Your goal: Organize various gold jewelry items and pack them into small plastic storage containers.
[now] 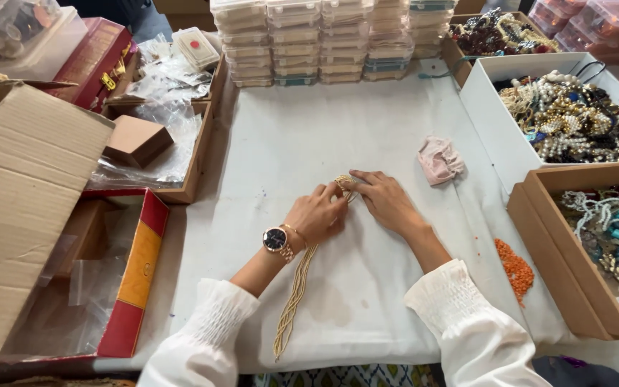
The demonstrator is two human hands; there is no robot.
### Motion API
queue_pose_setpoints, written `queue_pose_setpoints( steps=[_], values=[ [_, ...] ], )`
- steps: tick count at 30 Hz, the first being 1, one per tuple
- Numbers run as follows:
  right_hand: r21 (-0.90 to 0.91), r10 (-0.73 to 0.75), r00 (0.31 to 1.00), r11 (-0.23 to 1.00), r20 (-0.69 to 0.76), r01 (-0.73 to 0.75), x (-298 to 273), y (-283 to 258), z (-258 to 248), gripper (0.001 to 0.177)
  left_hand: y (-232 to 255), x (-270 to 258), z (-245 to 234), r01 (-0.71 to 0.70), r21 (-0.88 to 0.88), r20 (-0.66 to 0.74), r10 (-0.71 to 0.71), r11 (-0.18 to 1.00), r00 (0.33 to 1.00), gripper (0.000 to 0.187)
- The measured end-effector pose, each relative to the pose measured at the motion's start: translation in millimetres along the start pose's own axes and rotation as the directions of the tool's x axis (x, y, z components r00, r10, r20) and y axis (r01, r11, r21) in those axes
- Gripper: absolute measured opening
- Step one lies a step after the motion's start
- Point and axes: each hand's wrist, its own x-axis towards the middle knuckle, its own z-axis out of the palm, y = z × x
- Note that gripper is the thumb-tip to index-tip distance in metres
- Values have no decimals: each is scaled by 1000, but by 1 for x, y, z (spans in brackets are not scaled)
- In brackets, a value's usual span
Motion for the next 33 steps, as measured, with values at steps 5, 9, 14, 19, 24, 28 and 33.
queue_pose_setpoints(
  steps=[5,9,14,19,24,28,33],
  values=[
    [23,36,998,999,43,-37,1,-5,-6,39,-18,-26,3,-48,195,125,24,980,992,18],
    [35,57,997,998,57,-59,-1,-2,-1,38,-52,-33,-12,-90,497,252,-44,863,967,15],
    [21,48,997,999,58,-49,0,-2,-1,39,-100,-15,-9,26,435,85,-70,900,994,15],
    [35,60,995,997,79,-63,-1,-2,-2,37,-117,19,5,120,353,-1,-129,928,992,14],
    [-9,59,994,998,94,-58,0,-9,-7,39,-121,53,30,213,410,-35,-219,887,975,15],
    [-13,47,995,999,93,-46,-1,-7,-5,41,-117,88,65,262,383,-94,-244,886,965,16],
    [-28,25,998,999,61,-23,-1,-7,-6,40,-95,145,111,297,276,-33,-299,914,954,19]
  ],
)
